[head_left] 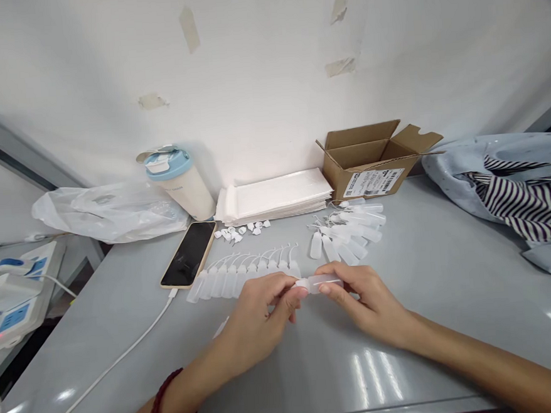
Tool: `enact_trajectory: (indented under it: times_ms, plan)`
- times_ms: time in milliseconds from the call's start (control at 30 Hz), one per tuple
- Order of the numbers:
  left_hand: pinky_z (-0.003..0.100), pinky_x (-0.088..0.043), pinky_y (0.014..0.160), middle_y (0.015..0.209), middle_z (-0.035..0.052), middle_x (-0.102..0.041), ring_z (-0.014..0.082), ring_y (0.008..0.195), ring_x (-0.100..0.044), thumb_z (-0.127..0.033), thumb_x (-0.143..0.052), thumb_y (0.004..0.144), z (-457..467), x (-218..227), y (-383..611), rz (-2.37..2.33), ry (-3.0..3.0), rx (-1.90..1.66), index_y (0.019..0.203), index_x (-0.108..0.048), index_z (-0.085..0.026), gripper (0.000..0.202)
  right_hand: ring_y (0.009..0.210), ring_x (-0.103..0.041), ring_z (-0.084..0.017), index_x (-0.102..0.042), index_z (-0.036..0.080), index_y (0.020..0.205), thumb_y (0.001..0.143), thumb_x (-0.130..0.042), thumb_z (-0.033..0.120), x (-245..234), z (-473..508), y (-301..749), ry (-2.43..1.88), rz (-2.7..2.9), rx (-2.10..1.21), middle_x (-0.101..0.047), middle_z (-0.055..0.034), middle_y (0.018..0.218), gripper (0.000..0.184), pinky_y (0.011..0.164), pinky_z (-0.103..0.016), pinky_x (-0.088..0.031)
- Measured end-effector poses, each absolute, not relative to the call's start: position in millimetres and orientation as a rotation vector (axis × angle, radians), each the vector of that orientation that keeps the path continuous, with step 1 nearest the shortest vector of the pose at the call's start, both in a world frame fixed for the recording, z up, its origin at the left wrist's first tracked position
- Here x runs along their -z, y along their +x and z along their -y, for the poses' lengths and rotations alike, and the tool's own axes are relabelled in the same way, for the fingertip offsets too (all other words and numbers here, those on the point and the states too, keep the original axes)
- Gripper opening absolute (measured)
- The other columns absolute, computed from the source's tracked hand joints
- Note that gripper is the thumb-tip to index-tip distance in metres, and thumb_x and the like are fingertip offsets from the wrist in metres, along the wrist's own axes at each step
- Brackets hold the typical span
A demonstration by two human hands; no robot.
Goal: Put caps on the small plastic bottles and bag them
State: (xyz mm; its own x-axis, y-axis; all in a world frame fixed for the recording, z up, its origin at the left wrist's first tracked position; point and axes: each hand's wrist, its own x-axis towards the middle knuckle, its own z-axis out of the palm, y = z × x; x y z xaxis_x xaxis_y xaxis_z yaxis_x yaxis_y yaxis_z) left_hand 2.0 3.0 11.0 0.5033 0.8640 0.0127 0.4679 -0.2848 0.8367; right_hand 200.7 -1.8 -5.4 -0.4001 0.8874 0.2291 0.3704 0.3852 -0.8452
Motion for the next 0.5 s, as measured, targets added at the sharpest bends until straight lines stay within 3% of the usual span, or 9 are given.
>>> enact_trajectory:
  times_ms: [133,233,333,500]
  plan:
    - [0.027,-0.038,0.061,0.075,0.0056,-0.056,0.016,0.068,-0.049,-0.019,-0.038,0.094,-4,8,-3,-0.955,2.546,-0.763,0.091,-0.057,-0.016,0.019,0.043,-0.025,-0.007,-0.05,0.018,0.07,0.09,-0.042,0.052,2,-2,202,-1.138,1.669,-1.531,-0.03,0.008,0.049,0.041,0.041,-0.022,-0.021]
    - [0.027,-0.039,0.065,0.082,0.0076,-0.058,0.0168,0.075,-0.051,-0.014,-0.038,0.093,-5,12,-5,-0.911,2.584,-0.764,0.099,-0.055,-0.015,0.019,0.042,-0.023,-0.006,-0.046,0.018,0.066,0.088,-0.045,0.054,3,-5,202,-1.129,1.584,-1.64,-0.029,0.0087,0.048,0.043,0.041,-0.021,-0.02]
    - [0.024,-0.04,0.061,0.079,0.0037,-0.057,0.0138,0.069,-0.051,-0.023,-0.043,0.093,-5,3,-2,-1.011,2.326,-0.731,0.092,-0.056,-0.017,0.014,0.045,-0.028,-0.007,-0.057,0.016,0.076,0.09,-0.045,0.048,2,-3,201,-1.171,1.694,-1.436,-0.035,0.007,0.051,0.037,0.042,-0.021,-0.023]
    - [0.019,-0.035,0.05,0.068,-0.0005,-0.057,0.0119,0.065,-0.053,-0.037,-0.04,0.094,-3,-16,2,-1.068,1.881,-0.56,0.08,-0.058,-0.017,0.03,0.062,-0.051,-0.011,-0.06,0.015,0.096,0.092,-0.046,0.029,3,2,201,-0.988,1.98,-0.878,-0.06,-0.0023,0.074,0.02,0.055,-0.023,-0.039]
